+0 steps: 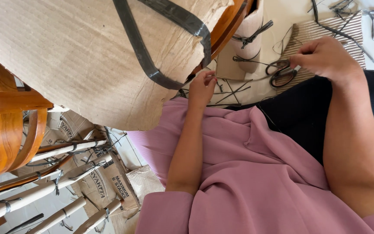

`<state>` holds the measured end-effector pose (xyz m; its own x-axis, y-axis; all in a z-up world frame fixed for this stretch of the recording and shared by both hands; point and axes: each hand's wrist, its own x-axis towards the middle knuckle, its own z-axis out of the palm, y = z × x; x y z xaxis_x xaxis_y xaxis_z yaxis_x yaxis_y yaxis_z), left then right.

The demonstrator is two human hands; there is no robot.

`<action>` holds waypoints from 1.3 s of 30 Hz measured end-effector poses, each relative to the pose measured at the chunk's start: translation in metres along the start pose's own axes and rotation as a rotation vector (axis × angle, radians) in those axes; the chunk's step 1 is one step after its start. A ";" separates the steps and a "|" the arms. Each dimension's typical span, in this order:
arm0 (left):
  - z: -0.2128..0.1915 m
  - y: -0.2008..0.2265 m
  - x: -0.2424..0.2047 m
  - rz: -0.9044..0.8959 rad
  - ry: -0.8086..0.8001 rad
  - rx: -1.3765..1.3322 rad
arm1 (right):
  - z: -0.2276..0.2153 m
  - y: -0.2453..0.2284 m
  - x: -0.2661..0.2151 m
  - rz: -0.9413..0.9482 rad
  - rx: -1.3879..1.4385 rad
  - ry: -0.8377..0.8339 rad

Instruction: The person sits on the floor and ties black straps around the legs of an overturned wooden chair. They repeatedly wrap, knot, and trim the straps to secure the chair legs.

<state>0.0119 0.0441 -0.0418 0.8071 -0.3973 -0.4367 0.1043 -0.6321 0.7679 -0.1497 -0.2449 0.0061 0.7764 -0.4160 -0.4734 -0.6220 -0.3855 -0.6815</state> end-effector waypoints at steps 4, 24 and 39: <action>0.016 -0.021 0.000 -0.045 -0.125 0.472 | -0.005 -0.029 -0.012 -0.107 0.226 -0.138; 0.024 -0.036 0.011 0.028 -0.286 -0.478 | 0.088 -0.004 0.009 -0.082 -0.482 -0.346; 0.025 -0.042 0.024 0.126 -0.302 -0.718 | 0.189 0.007 0.039 -0.224 -0.309 -0.563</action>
<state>0.0121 0.0443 -0.0961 0.6555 -0.6662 -0.3557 0.4556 -0.0268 0.8898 -0.1045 -0.1080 -0.1224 0.7722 0.1606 -0.6148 -0.3759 -0.6646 -0.6458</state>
